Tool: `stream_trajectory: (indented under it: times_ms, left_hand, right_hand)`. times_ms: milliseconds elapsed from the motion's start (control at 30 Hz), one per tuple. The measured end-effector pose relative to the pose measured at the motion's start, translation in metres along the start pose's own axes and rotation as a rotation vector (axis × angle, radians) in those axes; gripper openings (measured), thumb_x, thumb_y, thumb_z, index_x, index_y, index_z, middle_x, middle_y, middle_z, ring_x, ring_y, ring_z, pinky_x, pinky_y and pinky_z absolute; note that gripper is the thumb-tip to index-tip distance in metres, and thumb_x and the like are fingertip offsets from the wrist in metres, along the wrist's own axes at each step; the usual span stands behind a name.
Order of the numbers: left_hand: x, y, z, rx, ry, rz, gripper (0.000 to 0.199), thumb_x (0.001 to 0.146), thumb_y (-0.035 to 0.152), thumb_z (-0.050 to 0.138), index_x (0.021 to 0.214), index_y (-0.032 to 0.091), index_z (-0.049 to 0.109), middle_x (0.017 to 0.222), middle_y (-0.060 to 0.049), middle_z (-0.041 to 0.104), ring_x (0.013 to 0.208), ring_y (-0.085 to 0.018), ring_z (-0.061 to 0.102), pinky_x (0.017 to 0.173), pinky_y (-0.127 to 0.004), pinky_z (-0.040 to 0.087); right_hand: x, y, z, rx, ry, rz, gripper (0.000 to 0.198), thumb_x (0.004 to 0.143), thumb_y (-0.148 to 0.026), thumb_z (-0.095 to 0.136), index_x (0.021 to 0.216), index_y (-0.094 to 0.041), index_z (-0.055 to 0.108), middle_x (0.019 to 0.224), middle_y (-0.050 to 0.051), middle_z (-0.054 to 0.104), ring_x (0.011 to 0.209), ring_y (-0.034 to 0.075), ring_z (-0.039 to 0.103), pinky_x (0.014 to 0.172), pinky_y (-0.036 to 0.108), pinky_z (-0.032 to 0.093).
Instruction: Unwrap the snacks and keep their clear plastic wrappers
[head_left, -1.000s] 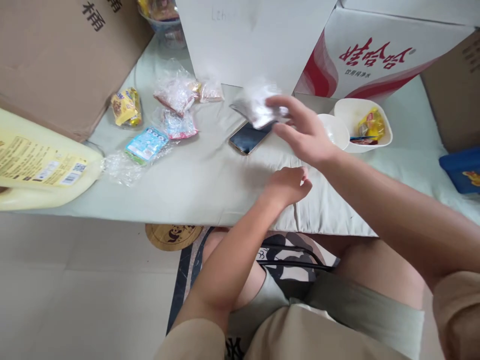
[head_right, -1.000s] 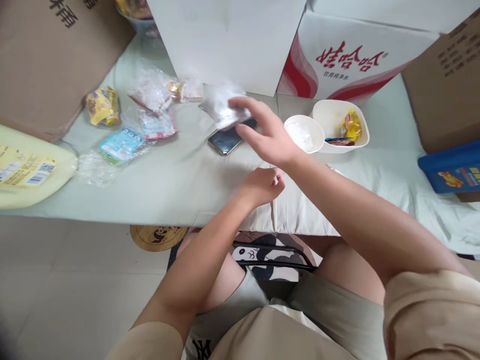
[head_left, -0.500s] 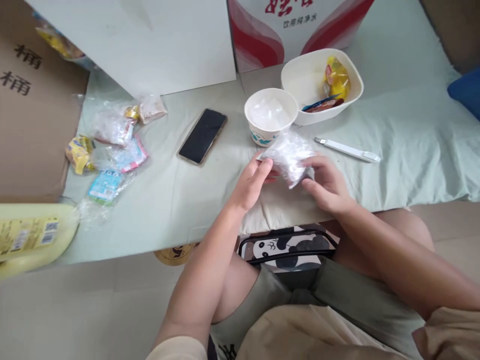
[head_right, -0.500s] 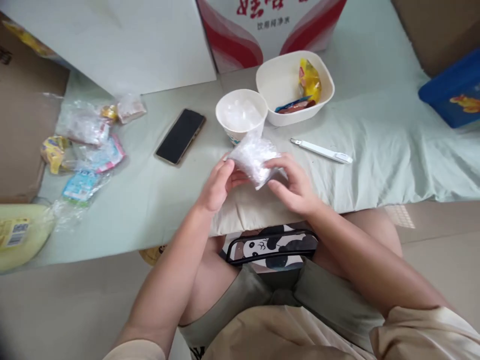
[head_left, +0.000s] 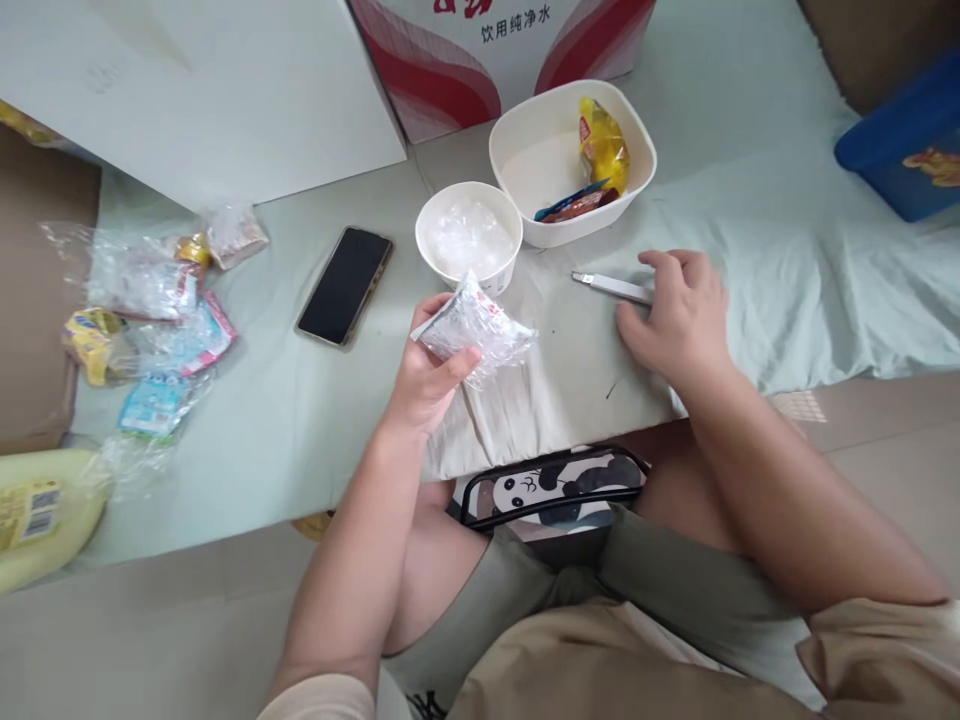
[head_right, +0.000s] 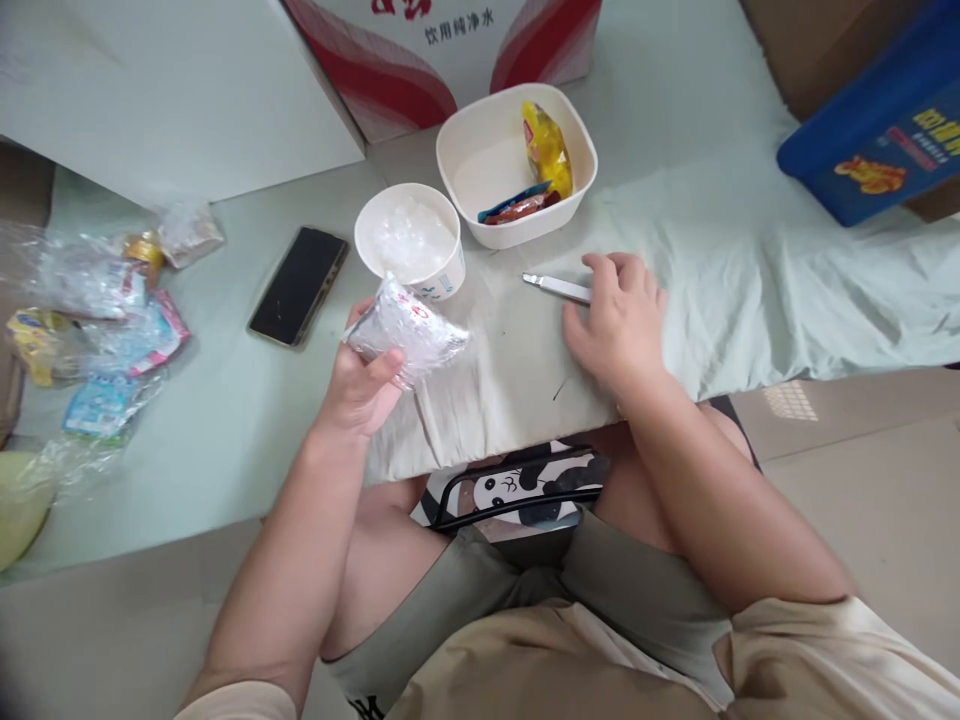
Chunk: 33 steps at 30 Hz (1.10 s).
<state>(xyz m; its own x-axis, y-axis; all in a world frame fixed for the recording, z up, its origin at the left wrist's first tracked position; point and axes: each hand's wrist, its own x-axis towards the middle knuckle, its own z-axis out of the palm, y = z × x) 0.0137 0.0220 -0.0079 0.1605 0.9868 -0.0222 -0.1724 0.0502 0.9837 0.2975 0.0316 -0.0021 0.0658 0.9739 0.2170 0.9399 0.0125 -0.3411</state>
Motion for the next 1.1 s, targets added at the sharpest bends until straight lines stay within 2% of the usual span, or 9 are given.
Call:
stream_trajectory:
  times_ms: [100,167,267,367,433,567,733,967,1100]
  left_hand:
    - [-0.001,0.000,0.002,-0.025,0.008,0.020,0.073,0.062,0.056,0.088,0.120,0.032,0.050,0.126,-0.006,0.062,0.115,-0.025,0.064,0.094,-0.040,0.056]
    - [-0.001,0.000,0.004,-0.017,0.006,0.049,0.074,0.061,0.054,0.090,0.120,0.032,0.050,0.129,-0.007,0.061,0.118,-0.026,0.063,0.095,-0.039,0.056]
    - [-0.003,-0.004,0.006,0.056,0.036,0.100,0.077,0.061,0.052,0.091,0.123,0.032,0.048,0.128,-0.007,0.059,0.116,-0.024,0.064,0.093,-0.037,0.057]
    - [-0.005,-0.009,0.007,0.198,0.116,0.120,0.072,0.068,0.051,0.087,0.124,0.029,0.048,0.122,-0.006,0.058,0.107,-0.021,0.066,0.087,-0.032,0.058]
    - [-0.007,-0.010,0.007,0.279,0.154,0.118,0.068,0.071,0.049,0.086,0.122,0.026,0.049,0.117,-0.006,0.057,0.101,-0.019,0.067,0.082,-0.029,0.058]
    - [-0.009,-0.008,0.008,0.337,0.170,0.106,0.068,0.070,0.048,0.086,0.122,0.025,0.050,0.115,-0.006,0.057,0.095,-0.018,0.067,0.076,-0.028,0.059]
    - [-0.010,-0.005,0.008,0.356,0.167,0.115,0.070,0.069,0.053,0.086,0.123,0.026,0.051,0.118,-0.006,0.057,0.100,-0.020,0.067,0.079,-0.030,0.060]
    - [-0.007,-0.006,0.006,0.283,0.238,0.228,0.076,0.066,0.062,0.086,0.123,0.027,0.050,0.118,-0.006,0.058,0.112,-0.023,0.066,0.092,-0.034,0.057]
    - [-0.007,0.006,-0.007,0.180,0.311,0.232,0.073,0.067,0.064,0.083,0.126,0.033,0.052,0.116,-0.004,0.063,0.108,-0.022,0.067,0.085,-0.033,0.058]
  right_hand:
    - [0.001,0.005,0.007,-0.034,-0.035,-0.009,0.030,0.088,-0.033,0.054,0.112,-0.020,0.065,0.123,0.020,0.060,0.111,0.039,0.056,0.089,0.057,0.045]
    - [0.001,-0.001,0.007,0.027,-0.050,-0.031,0.024,0.090,-0.032,0.051,0.104,-0.022,0.067,0.117,0.018,0.065,0.105,0.036,0.059,0.086,0.052,0.047]
    - [-0.003,-0.018,0.001,0.299,-0.088,-0.069,0.025,0.095,-0.036,0.048,0.106,-0.023,0.066,0.096,0.011,0.070,0.085,0.026,0.064,0.075,0.041,0.050]
    - [-0.011,-0.038,-0.006,0.628,-0.228,-0.178,0.030,0.098,-0.044,0.048,0.104,-0.022,0.069,0.074,0.004,0.069,0.065,0.019,0.062,0.062,0.032,0.049]
    - [-0.017,-0.050,-0.007,0.740,-0.322,-0.286,0.033,0.099,-0.046,0.049,0.102,-0.022,0.071,0.071,0.003,0.069,0.061,0.016,0.062,0.060,0.030,0.048]
    - [-0.023,-0.063,-0.003,0.758,-0.386,-0.389,0.034,0.100,-0.042,0.050,0.108,-0.020,0.074,0.081,0.005,0.074,0.066,0.016,0.065,0.064,0.029,0.049]
    - [-0.023,-0.062,0.003,0.666,-0.360,-0.305,0.035,0.099,-0.044,0.052,0.110,-0.021,0.075,0.084,0.006,0.075,0.067,0.018,0.064,0.065,0.031,0.049]
    - [-0.027,-0.065,0.005,0.754,-0.411,-0.303,0.035,0.097,-0.044,0.054,0.108,-0.021,0.078,0.081,0.004,0.074,0.065,0.016,0.062,0.061,0.029,0.046]
    - [-0.027,-0.066,0.006,0.769,-0.449,-0.289,0.033,0.096,-0.040,0.055,0.105,-0.019,0.078,0.077,0.003,0.072,0.063,0.015,0.060,0.061,0.028,0.044]
